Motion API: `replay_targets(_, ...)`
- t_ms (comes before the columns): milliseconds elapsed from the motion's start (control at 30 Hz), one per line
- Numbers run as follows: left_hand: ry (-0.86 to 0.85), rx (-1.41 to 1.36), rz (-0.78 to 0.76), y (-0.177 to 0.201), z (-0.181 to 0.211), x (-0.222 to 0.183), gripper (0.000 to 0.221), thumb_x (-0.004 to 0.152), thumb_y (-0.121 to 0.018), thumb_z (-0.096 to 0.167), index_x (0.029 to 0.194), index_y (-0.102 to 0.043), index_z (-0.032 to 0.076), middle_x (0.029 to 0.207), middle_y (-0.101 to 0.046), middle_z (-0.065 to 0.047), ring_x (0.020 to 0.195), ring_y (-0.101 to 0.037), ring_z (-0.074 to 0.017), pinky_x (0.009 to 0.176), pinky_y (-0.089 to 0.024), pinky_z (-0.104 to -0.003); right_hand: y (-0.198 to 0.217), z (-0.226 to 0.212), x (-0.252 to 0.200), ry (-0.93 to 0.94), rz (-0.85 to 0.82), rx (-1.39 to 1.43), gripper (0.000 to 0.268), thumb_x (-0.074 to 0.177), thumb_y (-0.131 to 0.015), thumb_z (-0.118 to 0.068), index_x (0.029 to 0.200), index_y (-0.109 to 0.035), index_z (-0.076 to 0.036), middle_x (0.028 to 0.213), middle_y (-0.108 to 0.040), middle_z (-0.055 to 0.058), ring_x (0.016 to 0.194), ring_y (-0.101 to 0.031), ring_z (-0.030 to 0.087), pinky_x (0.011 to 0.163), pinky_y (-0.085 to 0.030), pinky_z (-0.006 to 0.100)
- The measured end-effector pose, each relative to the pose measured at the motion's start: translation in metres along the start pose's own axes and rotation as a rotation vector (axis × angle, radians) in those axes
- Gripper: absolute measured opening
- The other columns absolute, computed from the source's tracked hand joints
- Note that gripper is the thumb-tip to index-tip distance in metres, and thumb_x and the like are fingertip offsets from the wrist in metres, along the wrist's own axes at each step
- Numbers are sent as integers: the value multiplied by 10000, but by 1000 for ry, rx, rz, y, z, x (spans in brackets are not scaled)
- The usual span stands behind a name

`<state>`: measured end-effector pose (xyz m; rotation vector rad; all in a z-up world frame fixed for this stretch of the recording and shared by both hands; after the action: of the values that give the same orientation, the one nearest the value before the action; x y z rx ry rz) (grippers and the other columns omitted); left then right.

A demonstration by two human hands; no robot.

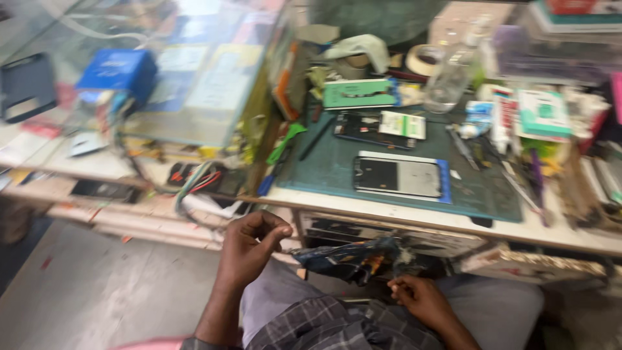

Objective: The person applies adhesive to the edges of a smartphone frame and then handles a green phone back cover, preparing to reassemble the device.

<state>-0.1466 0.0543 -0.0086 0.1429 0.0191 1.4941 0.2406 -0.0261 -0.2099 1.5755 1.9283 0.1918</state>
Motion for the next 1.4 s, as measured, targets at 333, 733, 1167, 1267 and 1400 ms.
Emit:
replay_targets(333, -40, 108, -132, -59, 44, 34, 136, 857, -761, 48, 981, -776, -6, 758, -771, -59, 599, -650, -76, 543, -509, -228, 38, -50, -33, 53, 172, 181, 185, 953, -694, -181, 1089, -774, -83, 829, -796, 60, 691, -739, 125, 579, -567, 281)
replay_targets(733, -63, 91, -215, -84, 59, 66, 164, 913, -718, 132, 958, -760, -20, 806, -783, -64, 659, -677, -93, 591, -543, -236, 163, -126, -77, 568, 826, 47, 149, 953, -720, -90, 1069, -761, -6, 810, -770, 44, 671, -721, 72, 567, -570, 229)
replay_targets(1167, -108, 203, -210, -98, 57, 104, 172, 914, -727, 167, 941, -769, 3, 757, -779, -61, 606, -687, -83, 542, -541, -244, 193, -130, -39, 570, 926, 76, 136, 959, -733, -93, 1068, -769, -20, 653, -650, -22, 549, -509, 11, 485, -371, 220)
replay_targets(1267, -141, 276, -160, -100, 50, 109, 158, 934, -727, 154, 929, -776, 3, 720, -756, -63, 583, -613, -86, 522, -476, -241, 193, -132, -43, 582, 967, -21, 124, 956, -747, -115, 1054, -765, -42, 707, -690, 2, 580, -573, 22, 516, -424, 221)
replay_targets(1400, -126, 325, -82, -104, 38, 108, 146, 933, -734, 145, 924, -775, 5, 682, -736, -76, 537, -600, -90, 493, -442, -249, 192, -138, -42, 475, 994, -105, 115, 916, -763, -121, 1013, -773, -59, 769, -755, 46, 571, -629, 103, 524, -462, 267)
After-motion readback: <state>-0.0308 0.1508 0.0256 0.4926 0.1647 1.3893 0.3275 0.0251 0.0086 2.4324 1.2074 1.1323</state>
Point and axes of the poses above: each hand's wrist, its own x-axis towards the middle knuckle, its own y-axis out of the back of the hand, z = x × y, the point moved 3 cm from there along x, towards the middle knuckle
